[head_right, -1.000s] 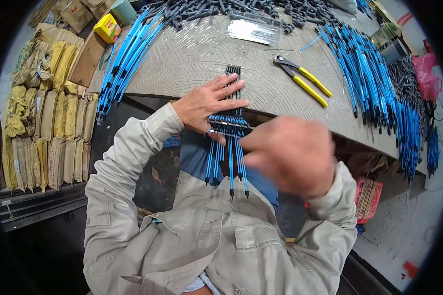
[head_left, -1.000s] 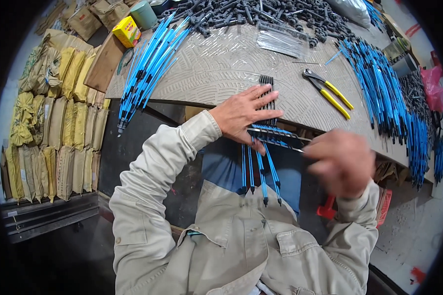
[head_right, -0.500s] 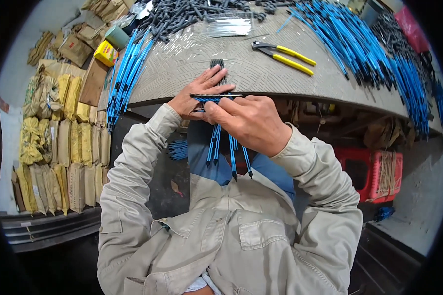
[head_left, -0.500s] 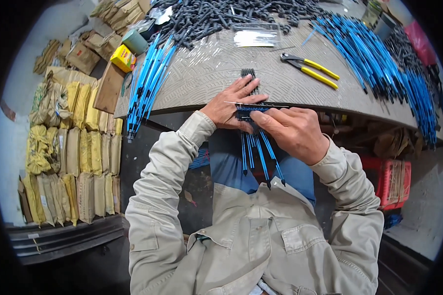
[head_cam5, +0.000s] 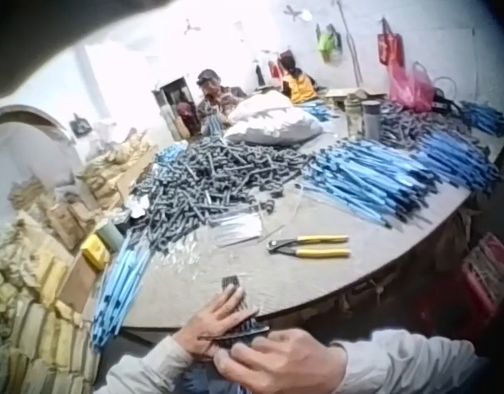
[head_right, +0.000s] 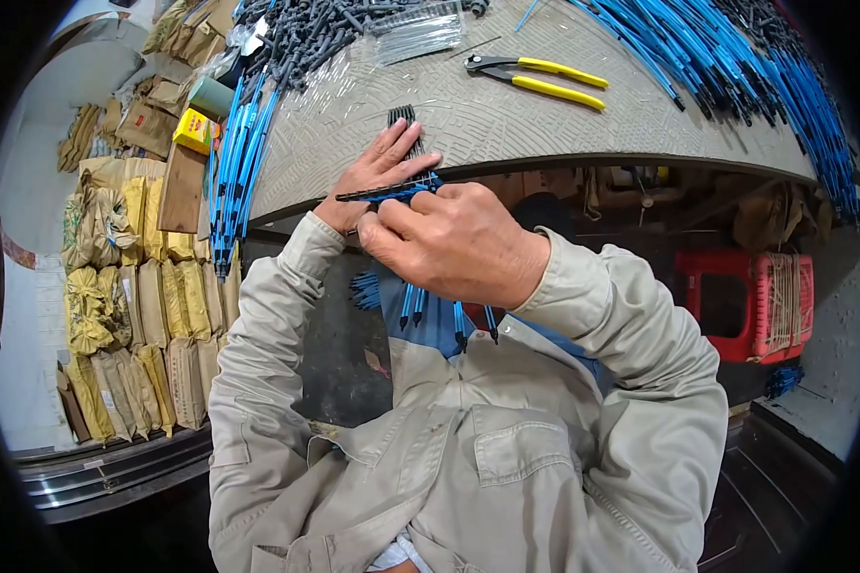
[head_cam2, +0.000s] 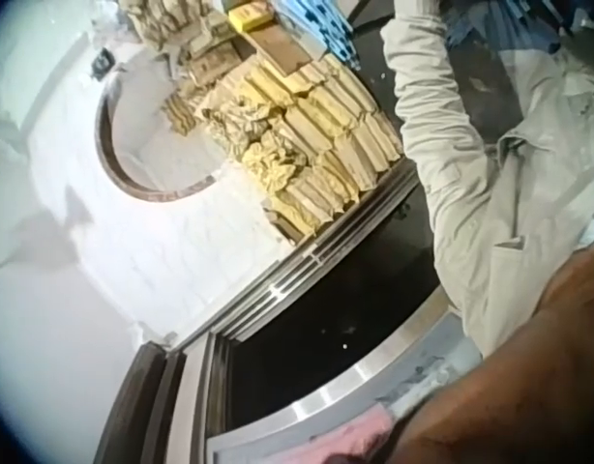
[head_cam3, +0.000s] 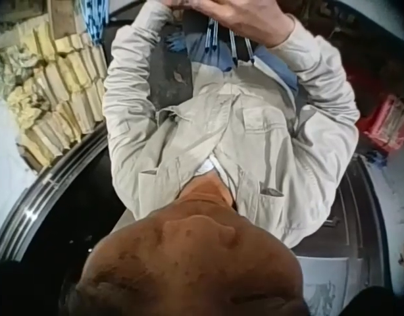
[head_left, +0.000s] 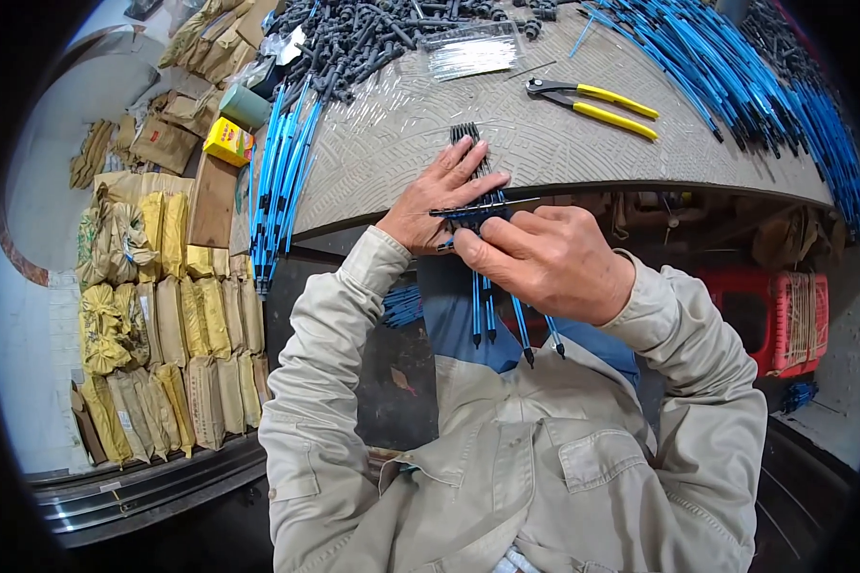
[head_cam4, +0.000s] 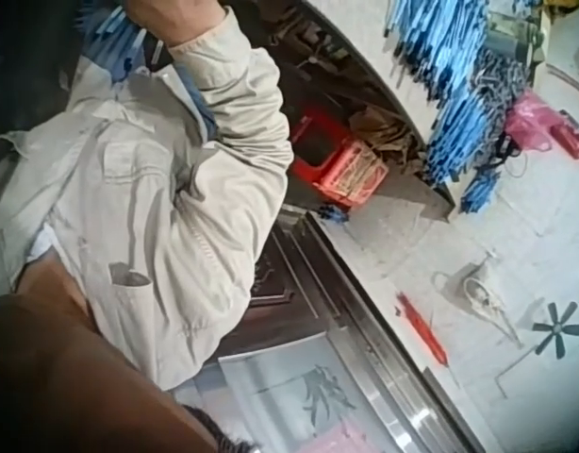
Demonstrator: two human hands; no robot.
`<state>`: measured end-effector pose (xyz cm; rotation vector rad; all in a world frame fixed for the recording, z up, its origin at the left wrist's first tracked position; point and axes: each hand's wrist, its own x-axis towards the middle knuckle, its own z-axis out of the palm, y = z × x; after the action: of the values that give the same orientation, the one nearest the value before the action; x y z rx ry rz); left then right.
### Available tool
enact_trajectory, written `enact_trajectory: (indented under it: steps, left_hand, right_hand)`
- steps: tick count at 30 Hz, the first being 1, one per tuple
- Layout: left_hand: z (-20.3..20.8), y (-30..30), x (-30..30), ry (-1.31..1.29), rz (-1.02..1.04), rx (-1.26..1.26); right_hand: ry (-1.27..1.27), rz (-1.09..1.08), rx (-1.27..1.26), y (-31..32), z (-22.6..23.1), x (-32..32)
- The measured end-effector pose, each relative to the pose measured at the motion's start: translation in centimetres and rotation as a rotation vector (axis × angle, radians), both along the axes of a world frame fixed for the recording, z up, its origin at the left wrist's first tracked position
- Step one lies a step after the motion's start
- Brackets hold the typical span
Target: Assembling and securing bundles of blue plastic components using pliers.
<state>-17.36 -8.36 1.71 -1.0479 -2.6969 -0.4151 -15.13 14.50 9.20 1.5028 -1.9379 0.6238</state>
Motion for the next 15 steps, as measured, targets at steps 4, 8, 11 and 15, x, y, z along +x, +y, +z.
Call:
enact_trajectory:
  steps: [4, 8, 11, 15]
  left_hand:
    - [-0.1, 0.2, 0.1, 0.015, 0.013, -0.009]
    - [0.0, 0.2, 0.2, 0.040, 0.025, -0.018]
    - [0.2, 0.2, 0.2, 0.046, 0.014, -0.023]
    - [-0.5, 0.0, 0.1, 0.073, 0.031, -0.057]
  right_hand:
    - [0.032, -0.020, 0.023, -0.2, 0.0, 0.2]
    - [0.069, -0.037, 0.046, -0.5, 0.2, 0.3]
    - [0.089, -0.046, 0.058, -0.8, 0.4, 0.2]
    - [0.048, -0.031, 0.009, -1.4, 0.7, 0.7]
